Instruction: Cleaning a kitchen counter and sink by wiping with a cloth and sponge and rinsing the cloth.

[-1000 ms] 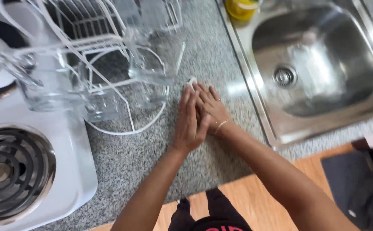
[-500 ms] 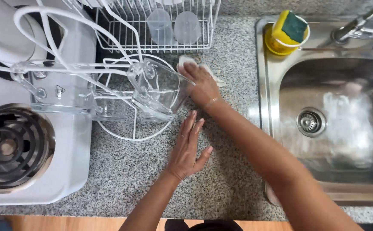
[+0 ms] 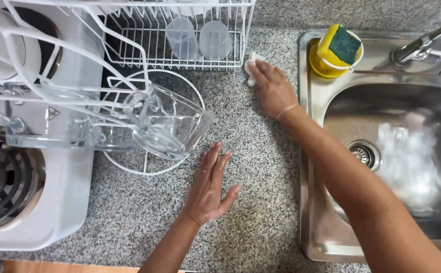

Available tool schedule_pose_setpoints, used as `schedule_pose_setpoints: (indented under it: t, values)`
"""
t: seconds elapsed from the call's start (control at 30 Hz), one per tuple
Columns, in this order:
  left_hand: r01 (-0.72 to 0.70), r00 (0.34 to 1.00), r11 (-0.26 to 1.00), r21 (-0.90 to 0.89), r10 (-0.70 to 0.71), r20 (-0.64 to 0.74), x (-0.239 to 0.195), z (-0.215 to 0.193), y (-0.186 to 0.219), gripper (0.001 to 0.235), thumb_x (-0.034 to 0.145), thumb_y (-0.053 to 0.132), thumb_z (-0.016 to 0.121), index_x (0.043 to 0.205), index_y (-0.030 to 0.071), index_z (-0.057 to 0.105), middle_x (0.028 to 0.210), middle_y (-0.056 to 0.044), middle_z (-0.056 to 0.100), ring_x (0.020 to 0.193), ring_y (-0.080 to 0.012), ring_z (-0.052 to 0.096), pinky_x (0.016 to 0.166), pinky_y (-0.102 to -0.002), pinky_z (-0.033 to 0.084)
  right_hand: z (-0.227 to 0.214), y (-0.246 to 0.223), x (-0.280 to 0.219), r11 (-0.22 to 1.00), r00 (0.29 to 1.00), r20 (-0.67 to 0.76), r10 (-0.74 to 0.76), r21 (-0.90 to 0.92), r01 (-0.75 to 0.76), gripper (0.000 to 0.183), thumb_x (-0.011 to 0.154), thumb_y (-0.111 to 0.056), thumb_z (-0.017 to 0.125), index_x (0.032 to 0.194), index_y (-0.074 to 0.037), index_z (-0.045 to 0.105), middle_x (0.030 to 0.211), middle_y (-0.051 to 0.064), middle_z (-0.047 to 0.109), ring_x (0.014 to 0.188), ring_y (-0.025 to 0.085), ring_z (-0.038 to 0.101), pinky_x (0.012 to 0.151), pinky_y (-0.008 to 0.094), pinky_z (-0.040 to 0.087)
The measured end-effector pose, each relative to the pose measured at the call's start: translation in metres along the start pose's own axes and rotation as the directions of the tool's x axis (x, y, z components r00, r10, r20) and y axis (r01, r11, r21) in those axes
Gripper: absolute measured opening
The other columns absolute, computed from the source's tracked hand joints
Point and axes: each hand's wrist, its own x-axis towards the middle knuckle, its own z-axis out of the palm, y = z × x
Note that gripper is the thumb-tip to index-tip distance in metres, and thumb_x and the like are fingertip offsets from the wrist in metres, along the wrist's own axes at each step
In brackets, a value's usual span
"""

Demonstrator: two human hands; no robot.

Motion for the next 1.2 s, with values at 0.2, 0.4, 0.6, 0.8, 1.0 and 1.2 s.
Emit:
schedule_pose_setpoints:
  t: [0.2,0.4,0.6,0.8,1.0,1.2]
  values:
    - [0.005,0.999,0.999,-0.033,-0.006,-0.034,-0.002,0.002,0.0,0.078,0.102,0.036,0.06,0.16,0.003,0.019,0.17,-0.023,0.011,0.159,-0.0418,0.017,0.131,-0.055,0.019,0.04,0.08,0.076,0.941,0.939,-0.061,0.338,-0.007,-0.339,0.073,0.1,-0.006,0.046,0.165,-0.013,0.015,0.171,0.019,0.017,0.158,0.034,0.013,0.127,0.051,0.007]
    - [0.0,0.999,0.999,-0.05,-0.002,-0.045,-0.003,0.002,-0.001,0.073,0.105,0.03,0.058,0.161,0.003,0.019,0.17,-0.022,0.013,0.16,-0.04,0.018,0.132,-0.056,0.019,-0.012,-0.004,-0.031,0.985,0.97,0.171,0.173,-0.054,-0.166,0.078,0.094,-0.002,0.048,0.164,-0.021,0.02,0.17,0.013,0.022,0.141,0.047,0.031,0.107,0.061,0.04]
    - [0.054,0.998,0.999,-0.006,-0.054,0.045,0.001,0.001,-0.005,0.072,0.099,0.044,0.043,0.156,0.003,0.026,0.166,-0.027,0.019,0.155,-0.0424,0.022,0.125,-0.055,0.02,0.087,0.006,-0.054,0.993,0.987,-0.144,0.065,-0.092,-0.079,0.053,0.104,-0.016,0.041,0.157,-0.015,0.04,0.157,0.018,0.041,0.149,0.035,0.035,0.121,0.056,0.025]
    - [-0.132,0.987,0.991,0.016,0.133,-0.086,-0.014,0.01,-0.011,0.066,0.103,0.042,0.038,0.159,0.008,0.031,0.168,-0.022,0.02,0.157,-0.0408,0.017,0.125,-0.058,0.016,0.058,-0.122,-0.157,0.972,1.0,0.016,0.006,0.235,-0.01,0.054,0.105,-0.027,0.042,0.157,-0.015,0.044,0.164,0.012,0.037,0.149,0.039,0.037,0.122,0.059,0.024]
    - [-0.362,0.927,0.897,-0.252,0.318,-0.201,-0.01,-0.04,0.007,0.057,0.106,0.036,0.038,0.156,0.008,0.04,0.17,-0.022,0.018,0.16,-0.0413,0.016,0.13,-0.059,0.013,0.172,-0.107,-0.132,0.954,0.971,-0.087,0.225,-0.182,-0.237,0.062,0.102,-0.028,0.045,0.162,-0.016,0.037,0.164,0.015,0.037,0.155,0.033,0.027,0.123,0.058,0.024]
    - [-0.35,0.936,0.877,-0.33,0.34,-0.089,0.003,-0.068,-0.014,0.055,0.106,0.033,0.036,0.158,0.018,0.037,0.173,-0.015,0.012,0.161,-0.032,0.009,0.131,-0.053,0.006,0.097,-0.232,-0.241,0.926,0.955,-0.029,0.297,-0.237,-0.295,0.067,0.103,-0.045,0.044,0.16,-0.011,0.034,0.164,0.018,0.035,0.154,0.034,0.027,0.121,0.065,0.014]
